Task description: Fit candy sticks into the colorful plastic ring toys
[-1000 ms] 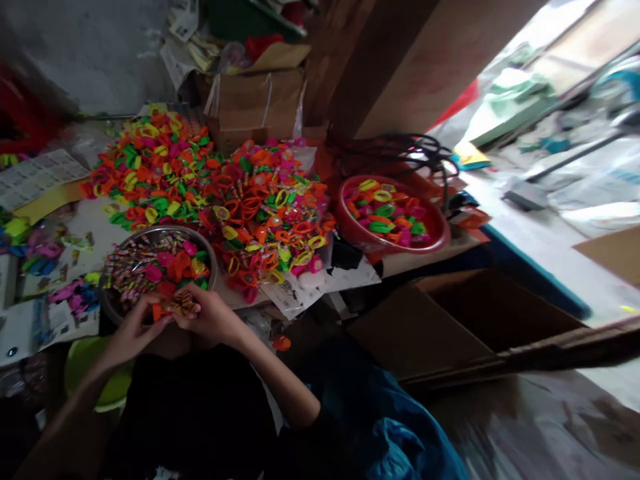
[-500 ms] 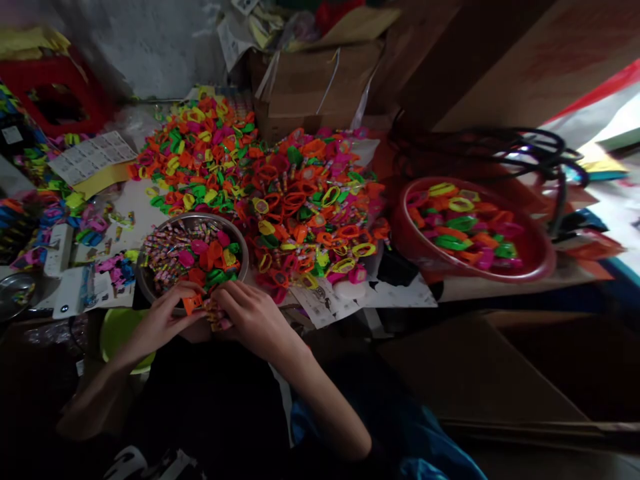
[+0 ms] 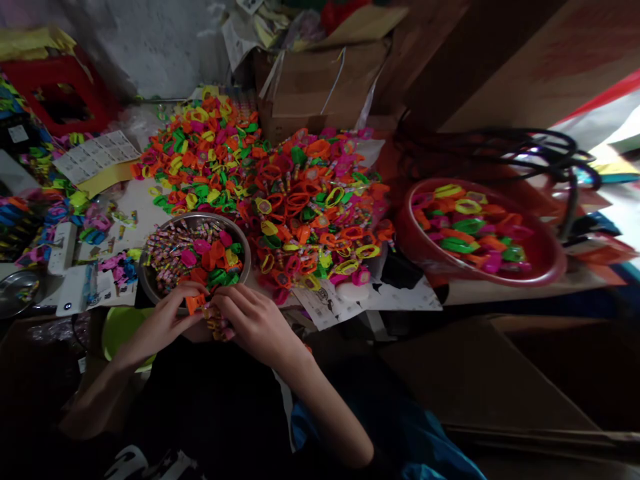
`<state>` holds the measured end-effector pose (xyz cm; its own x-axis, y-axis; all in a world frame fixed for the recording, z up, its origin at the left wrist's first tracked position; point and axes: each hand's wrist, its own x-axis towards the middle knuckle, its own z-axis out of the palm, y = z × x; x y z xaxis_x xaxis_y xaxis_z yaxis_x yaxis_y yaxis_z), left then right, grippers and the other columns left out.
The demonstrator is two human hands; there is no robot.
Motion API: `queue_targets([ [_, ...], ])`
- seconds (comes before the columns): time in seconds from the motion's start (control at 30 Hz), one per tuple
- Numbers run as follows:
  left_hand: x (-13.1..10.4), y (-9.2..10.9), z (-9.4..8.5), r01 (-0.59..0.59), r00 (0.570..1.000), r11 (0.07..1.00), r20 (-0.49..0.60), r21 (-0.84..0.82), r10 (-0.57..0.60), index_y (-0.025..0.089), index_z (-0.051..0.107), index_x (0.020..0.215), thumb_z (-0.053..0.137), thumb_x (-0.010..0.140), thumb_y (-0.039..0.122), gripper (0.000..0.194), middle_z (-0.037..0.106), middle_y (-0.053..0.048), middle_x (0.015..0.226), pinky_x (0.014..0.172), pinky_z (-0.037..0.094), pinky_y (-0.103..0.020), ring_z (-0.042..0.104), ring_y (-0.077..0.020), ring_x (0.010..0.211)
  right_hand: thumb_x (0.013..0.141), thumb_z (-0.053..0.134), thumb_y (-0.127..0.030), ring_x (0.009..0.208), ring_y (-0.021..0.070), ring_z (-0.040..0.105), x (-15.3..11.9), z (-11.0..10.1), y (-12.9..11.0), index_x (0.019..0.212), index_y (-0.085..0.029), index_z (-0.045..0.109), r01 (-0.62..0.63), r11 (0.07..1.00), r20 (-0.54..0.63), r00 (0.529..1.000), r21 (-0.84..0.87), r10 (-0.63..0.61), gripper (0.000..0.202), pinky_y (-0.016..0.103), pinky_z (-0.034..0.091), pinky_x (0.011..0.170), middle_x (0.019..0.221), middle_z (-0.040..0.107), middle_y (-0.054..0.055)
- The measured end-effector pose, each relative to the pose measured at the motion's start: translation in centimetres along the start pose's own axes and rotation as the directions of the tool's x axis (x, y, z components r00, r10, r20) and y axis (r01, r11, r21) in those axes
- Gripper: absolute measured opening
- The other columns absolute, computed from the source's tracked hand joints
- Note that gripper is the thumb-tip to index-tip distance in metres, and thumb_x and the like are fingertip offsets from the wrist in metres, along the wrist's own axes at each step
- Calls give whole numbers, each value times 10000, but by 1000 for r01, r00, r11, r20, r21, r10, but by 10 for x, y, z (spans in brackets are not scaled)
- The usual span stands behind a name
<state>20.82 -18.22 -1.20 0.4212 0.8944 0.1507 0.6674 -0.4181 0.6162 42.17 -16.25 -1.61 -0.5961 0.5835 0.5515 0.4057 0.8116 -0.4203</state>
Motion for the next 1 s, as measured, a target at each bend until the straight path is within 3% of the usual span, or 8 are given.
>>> queue_targets([
  [0.33,-4,-2,0,13,997,999,80,49,-16,196,449,1140,434,935,318,238,524,-77,1156,955,425,-290,516,-166,1116,903,399,-204,930,148,534,-4,4,-4,1001,-119,543,-13,1000,-29,999,-22,13,194,254,473,767,1001,609,99],
  [0.77,-9,1,1,85,994,995,68,53,-89,175,462,1133,457,910,378,301,548,-97,1089,927,437,-332,544,-201,1046,890,402,-202,890,151,526,-5,5,-10,976,-126,527,-51,997,-14,999,61,52,170,258,461,729,928,601,97],
  [1.0,-10,-2,0,47,994,988,87,144,-60,153,500,1089,408,919,347,274,574,-103,1029,909,442,-341,552,-209,1019,861,385,-153,840,155,511,-6,19,-11,978,-116,520,-90,995,-3,996,52,90,182,268,453,696,911,598,88],
])
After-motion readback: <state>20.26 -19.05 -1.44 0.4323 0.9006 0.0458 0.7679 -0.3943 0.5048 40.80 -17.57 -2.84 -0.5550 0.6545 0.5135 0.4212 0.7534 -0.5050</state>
